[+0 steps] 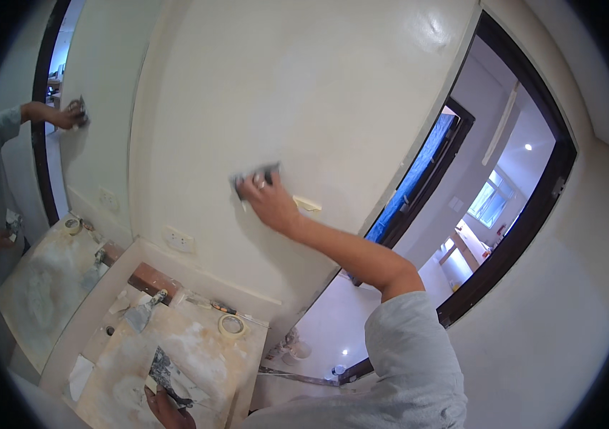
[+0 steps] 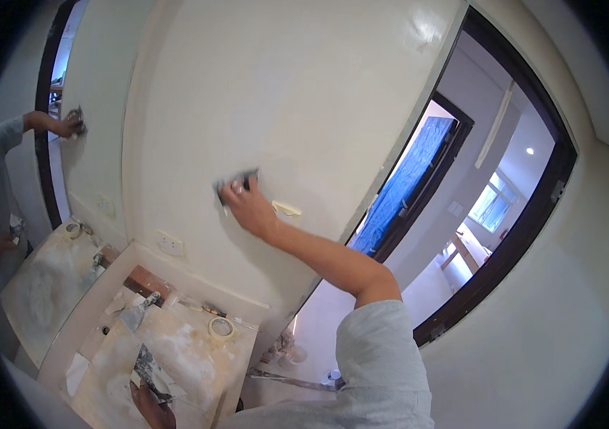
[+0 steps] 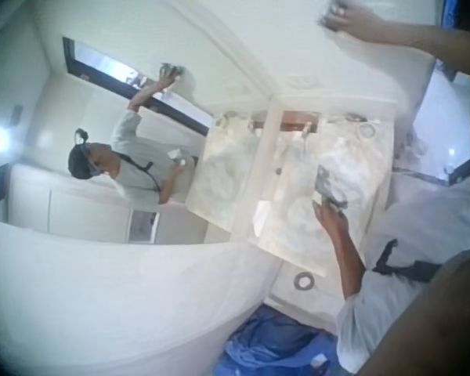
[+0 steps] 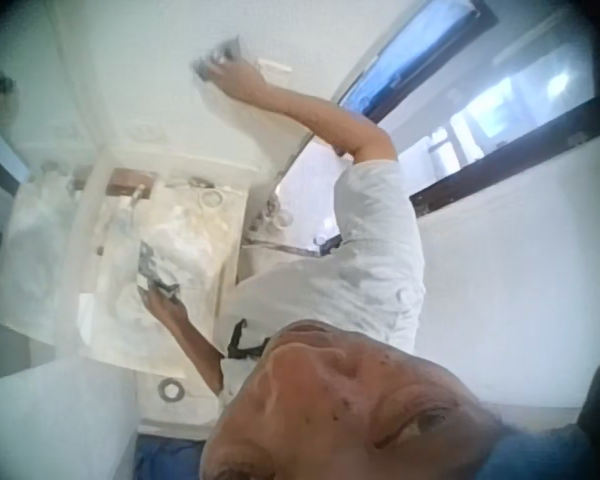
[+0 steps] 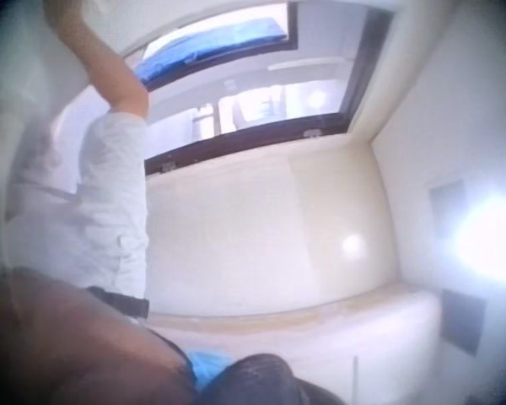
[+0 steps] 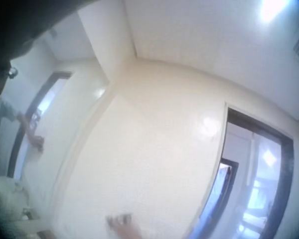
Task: The person applies and smooths putty onto the wall around the outlet and doorway edge using putty knives, transferring the compound between blades and touching the wall surface by hand.
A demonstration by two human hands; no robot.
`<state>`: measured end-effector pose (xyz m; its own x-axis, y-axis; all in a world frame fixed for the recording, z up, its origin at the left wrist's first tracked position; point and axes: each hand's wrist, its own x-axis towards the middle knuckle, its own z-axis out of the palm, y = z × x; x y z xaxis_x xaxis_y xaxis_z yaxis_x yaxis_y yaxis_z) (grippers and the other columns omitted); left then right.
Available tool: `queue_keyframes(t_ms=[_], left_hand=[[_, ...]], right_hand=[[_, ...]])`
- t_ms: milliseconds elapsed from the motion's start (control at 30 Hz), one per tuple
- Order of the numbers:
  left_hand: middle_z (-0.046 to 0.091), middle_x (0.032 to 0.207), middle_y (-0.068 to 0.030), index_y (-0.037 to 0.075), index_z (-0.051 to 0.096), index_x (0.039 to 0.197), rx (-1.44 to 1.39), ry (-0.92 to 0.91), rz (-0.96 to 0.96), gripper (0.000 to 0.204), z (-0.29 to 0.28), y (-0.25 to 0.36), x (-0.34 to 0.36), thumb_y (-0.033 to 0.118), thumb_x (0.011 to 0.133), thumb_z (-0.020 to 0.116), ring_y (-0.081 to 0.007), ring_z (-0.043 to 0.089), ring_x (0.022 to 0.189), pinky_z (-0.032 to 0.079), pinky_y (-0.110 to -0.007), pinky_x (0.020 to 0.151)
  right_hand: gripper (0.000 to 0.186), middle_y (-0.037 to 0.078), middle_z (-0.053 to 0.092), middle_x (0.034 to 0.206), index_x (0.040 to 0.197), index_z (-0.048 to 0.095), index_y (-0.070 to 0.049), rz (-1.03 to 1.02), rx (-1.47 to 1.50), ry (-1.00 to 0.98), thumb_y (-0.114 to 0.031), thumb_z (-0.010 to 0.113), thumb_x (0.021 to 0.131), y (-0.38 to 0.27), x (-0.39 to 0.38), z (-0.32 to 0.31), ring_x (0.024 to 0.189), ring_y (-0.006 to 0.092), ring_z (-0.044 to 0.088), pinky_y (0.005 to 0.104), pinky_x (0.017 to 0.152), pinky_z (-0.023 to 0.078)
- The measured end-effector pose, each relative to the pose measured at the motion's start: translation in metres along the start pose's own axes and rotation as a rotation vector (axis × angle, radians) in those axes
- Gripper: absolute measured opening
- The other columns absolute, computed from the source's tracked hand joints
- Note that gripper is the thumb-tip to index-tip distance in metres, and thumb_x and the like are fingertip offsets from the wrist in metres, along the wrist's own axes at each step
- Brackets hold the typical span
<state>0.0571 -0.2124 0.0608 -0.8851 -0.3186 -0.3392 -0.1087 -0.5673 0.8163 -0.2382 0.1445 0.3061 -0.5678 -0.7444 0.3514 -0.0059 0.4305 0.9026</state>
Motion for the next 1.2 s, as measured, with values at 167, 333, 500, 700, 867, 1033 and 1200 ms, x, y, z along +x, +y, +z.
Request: queue_keyframes(t_ms=[167,333,500,700,867,1033,1200], left_hand=[[0.062,0.114,-0.0129,-0.003,0.045,0.147,-0.127,0.143,-0.078,0.059,-0.027,-0.025,0.016,0.021,0.095,0.064,-0.0205,0.058,0.087,0.049,-0.039,0.069],[0.059,0.128,-0.0149,-0.003,0.037,0.153,-0.148,0.094,-0.012,0.067,-0.025,-0.024,0.014,0.025,0.098,0.062,-0.0243,0.060,0.104,0.051,-0.039,0.083],[0.052,0.146,-0.0195,-0.001,0.029,0.159,-0.203,-0.108,0.052,0.070,-0.027,-0.036,0.023,0.025,0.101,0.058,-0.0303,0.058,0.127,0.050,-0.044,0.105],[0.064,0.120,-0.0112,-0.001,0.042,0.151,-0.097,-0.008,-0.007,0.062,0.002,-0.018,0.002,0.020,0.097,0.063,-0.0200,0.062,0.092,0.049,-0.031,0.064],[0.062,0.127,-0.0124,-0.001,0.045,0.149,-0.050,0.013,-0.006,0.059,0.009,0.000,-0.008,0.020,0.097,0.062,-0.0207,0.061,0.097,0.050,-0.034,0.066],[0.057,0.137,-0.0160,-0.002,0.038,0.153,-0.135,0.002,0.022,0.063,-0.030,-0.029,0.002,0.021,0.099,0.059,-0.0263,0.059,0.113,0.050,-0.039,0.086],[0.054,0.146,-0.0136,0.002,0.040,0.154,-0.256,0.074,-0.017,0.059,-0.013,-0.022,-0.010,0.020,0.101,0.058,-0.0266,0.057,0.127,0.049,-0.040,0.099]], right_hand=[[0.034,0.012,0.060,0.118,0.124,0.062,-0.006,0.029,0.086,-0.188,-0.018,0.056,0.093,-0.008,-0.015,-0.042,0.109,0.0275,0.059,0.0499,0.096,0.044],[0.030,0.015,0.066,0.117,0.127,0.065,-0.008,0.538,0.053,0.072,-0.009,0.054,0.099,0.202,0.071,-0.131,0.106,0.0289,0.064,0.0486,0.092,0.050],[0.030,0.015,0.068,0.112,0.124,0.066,-0.008,0.628,-0.152,0.269,-0.005,0.053,0.098,0.296,0.093,-0.111,0.101,0.0308,0.066,0.0470,0.087,0.052],[0.038,0.009,0.060,0.114,0.127,0.065,-0.009,0.347,-0.139,0.281,-0.016,0.055,0.091,0.226,0.063,-0.037,0.104,0.0274,0.063,0.0480,0.094,0.045],[0.046,0.009,0.055,0.116,0.135,0.059,-0.006,0.099,0.047,0.134,-0.017,0.055,0.091,0.108,0.005,-0.017,0.111,0.0259,0.056,0.0468,0.102,0.042],[0.045,0.009,0.057,0.115,0.135,0.059,-0.006,-0.040,0.137,0.040,-0.017,0.055,0.091,0.019,-0.049,-0.024,0.109,0.0246,0.057,0.0445,0.100,0.043],[0.038,0.013,0.061,0.119,0.129,0.064,-0.008,0.005,0.584,-0.046,-0.016,0.055,0.092,-0.028,-0.061,-0.127,0.110,0.0266,0.059,0.0464,0.101,0.044]])
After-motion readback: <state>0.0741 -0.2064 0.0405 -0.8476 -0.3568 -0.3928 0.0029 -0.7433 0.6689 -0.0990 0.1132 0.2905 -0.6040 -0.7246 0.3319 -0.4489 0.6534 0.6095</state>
